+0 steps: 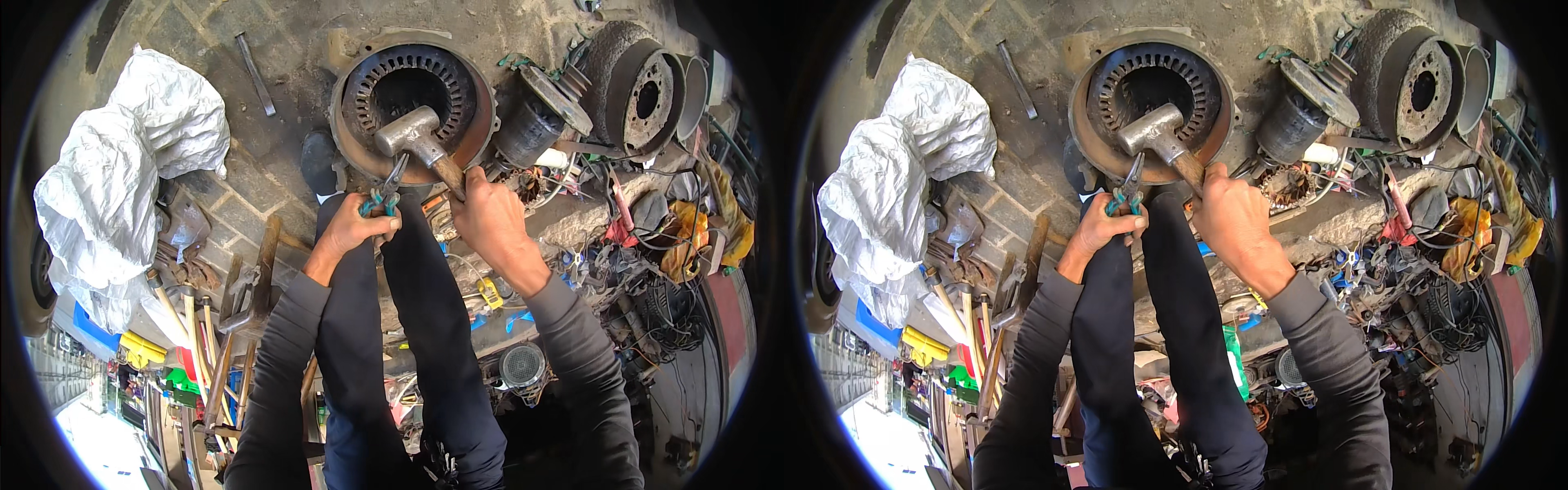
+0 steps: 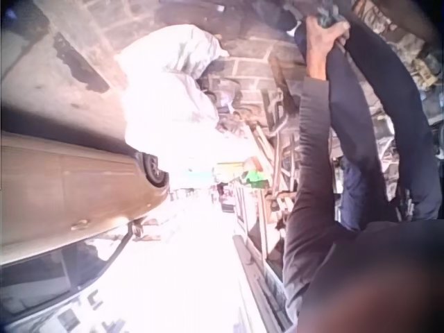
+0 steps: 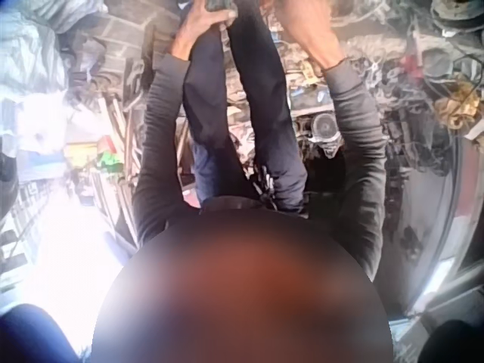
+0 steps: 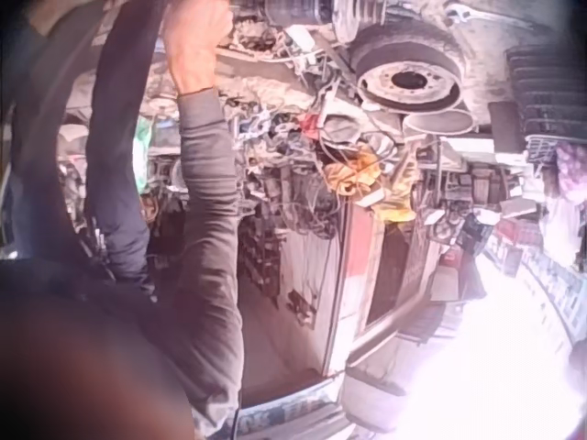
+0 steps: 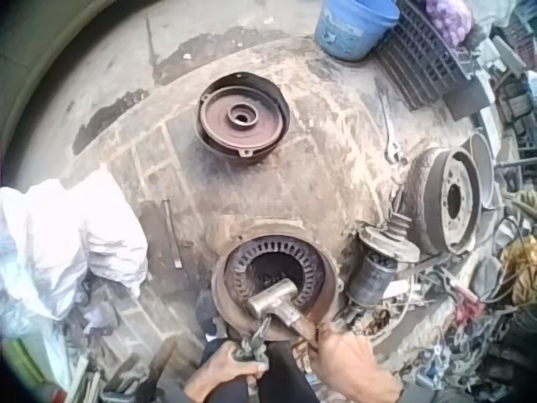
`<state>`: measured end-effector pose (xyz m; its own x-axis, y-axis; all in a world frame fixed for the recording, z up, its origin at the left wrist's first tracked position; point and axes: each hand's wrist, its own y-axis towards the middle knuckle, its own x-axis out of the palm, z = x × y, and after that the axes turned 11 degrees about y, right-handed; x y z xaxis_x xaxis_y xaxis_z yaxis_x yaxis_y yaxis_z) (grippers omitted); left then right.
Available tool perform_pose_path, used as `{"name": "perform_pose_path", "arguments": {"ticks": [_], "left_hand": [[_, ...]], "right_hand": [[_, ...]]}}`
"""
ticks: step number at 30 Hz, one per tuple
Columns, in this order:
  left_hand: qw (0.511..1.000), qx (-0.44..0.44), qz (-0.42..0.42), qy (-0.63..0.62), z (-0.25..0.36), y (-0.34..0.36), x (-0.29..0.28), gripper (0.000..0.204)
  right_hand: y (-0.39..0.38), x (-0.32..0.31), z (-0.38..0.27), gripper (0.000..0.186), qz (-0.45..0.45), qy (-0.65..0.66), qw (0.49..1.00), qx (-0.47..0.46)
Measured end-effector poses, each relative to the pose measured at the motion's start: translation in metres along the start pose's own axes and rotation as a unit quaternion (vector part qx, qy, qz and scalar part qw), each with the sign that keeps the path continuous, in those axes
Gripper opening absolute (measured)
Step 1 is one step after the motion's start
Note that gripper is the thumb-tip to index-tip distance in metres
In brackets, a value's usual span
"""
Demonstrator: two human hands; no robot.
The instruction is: The person uses pliers and a hammer to bend and adjust metal tabs on a circular mechanical component. They repeatedly grip individual tabs with pliers and strike them with a hammer to reshape them.
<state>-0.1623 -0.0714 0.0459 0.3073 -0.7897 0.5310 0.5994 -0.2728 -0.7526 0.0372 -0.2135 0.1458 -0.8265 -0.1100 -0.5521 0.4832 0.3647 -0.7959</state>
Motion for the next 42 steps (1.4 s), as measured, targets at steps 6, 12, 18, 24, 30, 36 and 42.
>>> {"name": "perform_pose_path", "arguments": {"ticks": [6, 12, 18, 24, 30, 36, 42], "left_hand": [[1.0, 0.017, -0.008, -0.007, 0.001, 0.001, -0.002, 0.021], [1.0, 0.029, -0.001, 0.011, -0.01, 0.001, -0.003, 0.022], [0.999, 0.03, -0.008, -0.008, -0.01, 0.0, -0.003, 0.021], [0.999, 0.027, -0.021, -0.007, -0.016, -0.001, -0.004, 0.021], [0.999, 0.016, -0.02, -0.023, -0.015, -0.001, -0.004, 0.022], [0.999, 0.017, -0.011, -0.025, -0.011, -0.004, -0.003, 0.021], [0.999, 0.006, -0.007, -0.031, -0.015, -0.004, 0.0, 0.023]], "right_hand": [[-0.005, -0.002, -0.006, 0.032, -0.099, 0.078, 0.992, 0.002], [-0.005, 0.005, -0.005, 0.027, -0.137, 0.075, 0.988, 0.006], [-0.002, -0.008, -0.007, 0.027, -0.112, 0.076, 0.991, -0.007], [-0.001, -0.009, -0.009, 0.032, -0.05, 0.115, 0.992, -0.016], [0.005, -0.019, -0.007, 0.026, -0.104, 0.09, 0.99, 0.017], [-0.007, -0.019, -0.007, 0.025, -0.141, 0.038, 0.989, -0.001], [-0.019, -0.002, -0.002, 0.027, -0.125, 0.041, 0.99, -0.045]]}}
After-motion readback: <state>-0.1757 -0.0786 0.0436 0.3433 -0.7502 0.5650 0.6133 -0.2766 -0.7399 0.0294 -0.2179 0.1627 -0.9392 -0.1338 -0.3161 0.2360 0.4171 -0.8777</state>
